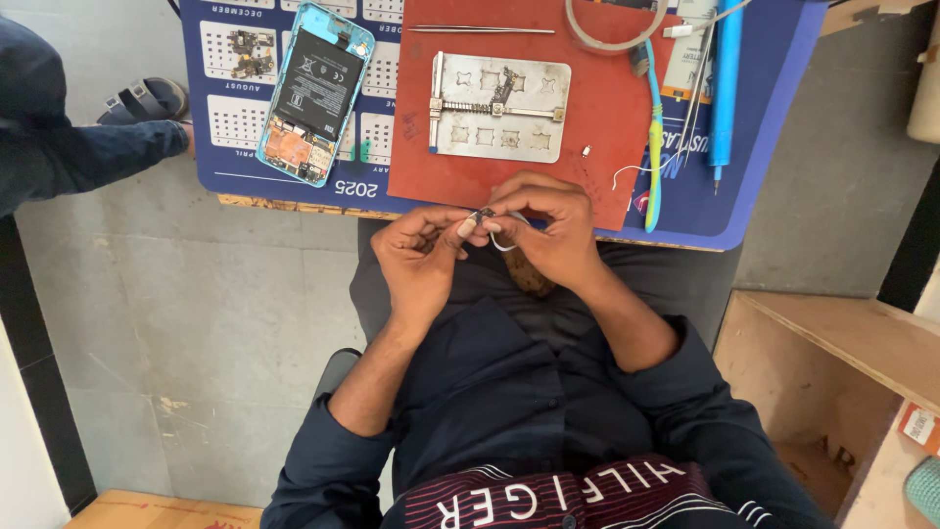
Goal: The person uses tweezers and a screwdriver to manipulate small electronic components on a workbench. They then apply a piece of white tape to a small component, pressing it down with their fingers.
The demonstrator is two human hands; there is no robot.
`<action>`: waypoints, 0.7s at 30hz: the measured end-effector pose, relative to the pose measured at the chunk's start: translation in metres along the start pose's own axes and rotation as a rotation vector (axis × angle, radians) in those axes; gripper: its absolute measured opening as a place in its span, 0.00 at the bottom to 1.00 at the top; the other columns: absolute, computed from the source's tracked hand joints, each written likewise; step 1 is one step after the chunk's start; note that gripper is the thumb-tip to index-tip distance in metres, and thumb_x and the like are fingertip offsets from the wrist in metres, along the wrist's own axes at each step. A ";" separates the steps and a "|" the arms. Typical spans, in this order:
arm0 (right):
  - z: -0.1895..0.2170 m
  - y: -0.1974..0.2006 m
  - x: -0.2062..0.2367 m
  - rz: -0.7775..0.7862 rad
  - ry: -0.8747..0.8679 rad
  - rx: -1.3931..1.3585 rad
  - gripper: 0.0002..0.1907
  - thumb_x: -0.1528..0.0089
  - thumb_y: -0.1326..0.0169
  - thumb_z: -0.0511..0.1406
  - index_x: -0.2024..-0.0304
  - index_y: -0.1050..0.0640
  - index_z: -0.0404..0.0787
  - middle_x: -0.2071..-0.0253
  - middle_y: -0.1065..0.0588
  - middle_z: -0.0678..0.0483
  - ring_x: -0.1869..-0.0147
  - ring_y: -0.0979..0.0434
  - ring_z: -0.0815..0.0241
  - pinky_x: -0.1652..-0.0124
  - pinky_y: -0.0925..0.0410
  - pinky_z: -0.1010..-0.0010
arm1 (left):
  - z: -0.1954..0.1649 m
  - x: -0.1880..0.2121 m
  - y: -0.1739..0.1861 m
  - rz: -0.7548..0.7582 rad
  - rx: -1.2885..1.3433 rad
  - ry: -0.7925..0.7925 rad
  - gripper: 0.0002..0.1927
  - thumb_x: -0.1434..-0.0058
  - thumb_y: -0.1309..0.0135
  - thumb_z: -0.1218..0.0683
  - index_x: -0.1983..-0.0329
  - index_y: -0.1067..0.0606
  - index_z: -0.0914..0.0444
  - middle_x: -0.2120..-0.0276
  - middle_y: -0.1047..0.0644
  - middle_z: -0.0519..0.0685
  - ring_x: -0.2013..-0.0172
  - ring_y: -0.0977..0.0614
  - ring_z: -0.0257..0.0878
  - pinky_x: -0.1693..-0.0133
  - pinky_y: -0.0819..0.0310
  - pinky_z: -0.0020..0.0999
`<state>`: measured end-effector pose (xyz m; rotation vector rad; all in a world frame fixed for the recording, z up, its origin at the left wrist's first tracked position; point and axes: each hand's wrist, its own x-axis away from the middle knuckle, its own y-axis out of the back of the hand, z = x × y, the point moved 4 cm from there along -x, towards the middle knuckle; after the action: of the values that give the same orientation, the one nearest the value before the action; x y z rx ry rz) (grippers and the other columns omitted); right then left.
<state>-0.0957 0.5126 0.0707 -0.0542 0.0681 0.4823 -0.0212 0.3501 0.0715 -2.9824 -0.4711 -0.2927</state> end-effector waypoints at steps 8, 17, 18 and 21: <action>-0.002 0.001 0.004 0.000 -0.091 0.038 0.05 0.42 0.36 0.23 0.67 0.20 0.31 0.68 0.24 0.53 0.66 0.24 0.68 0.67 0.33 0.78 | 0.001 0.004 -0.010 -0.081 0.038 -0.042 0.04 0.32 0.41 0.63 0.58 0.20 0.71 0.66 0.16 0.52 0.67 0.14 0.34 0.65 0.22 0.24; 0.003 -0.003 0.006 -0.016 -0.022 0.241 0.07 0.47 0.39 0.20 0.69 0.23 0.31 0.69 0.25 0.50 0.67 0.24 0.61 0.66 0.33 0.73 | -0.029 -0.004 -0.014 0.059 -0.409 -0.295 0.07 0.39 0.38 0.67 0.59 0.22 0.69 0.62 0.20 0.51 0.62 0.16 0.34 0.61 0.21 0.27; 0.004 -0.005 0.007 -0.009 -0.012 0.214 0.07 0.46 0.38 0.21 0.68 0.22 0.32 0.69 0.25 0.51 0.66 0.24 0.62 0.65 0.33 0.74 | -0.029 -0.004 -0.013 0.041 -0.377 -0.296 0.06 0.38 0.38 0.67 0.60 0.22 0.68 0.64 0.20 0.51 0.64 0.17 0.34 0.62 0.22 0.27; 0.000 -0.006 0.008 -0.007 -0.043 0.132 0.05 0.43 0.36 0.23 0.66 0.20 0.32 0.67 0.23 0.52 0.65 0.23 0.64 0.65 0.32 0.76 | -0.024 -0.004 -0.008 -0.006 -0.262 -0.268 0.04 0.37 0.40 0.68 0.62 0.23 0.69 0.68 0.22 0.50 0.67 0.19 0.33 0.63 0.24 0.26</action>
<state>-0.0856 0.5109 0.0706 0.0854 0.0573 0.4705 -0.0311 0.3533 0.0946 -3.2953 -0.5023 0.0524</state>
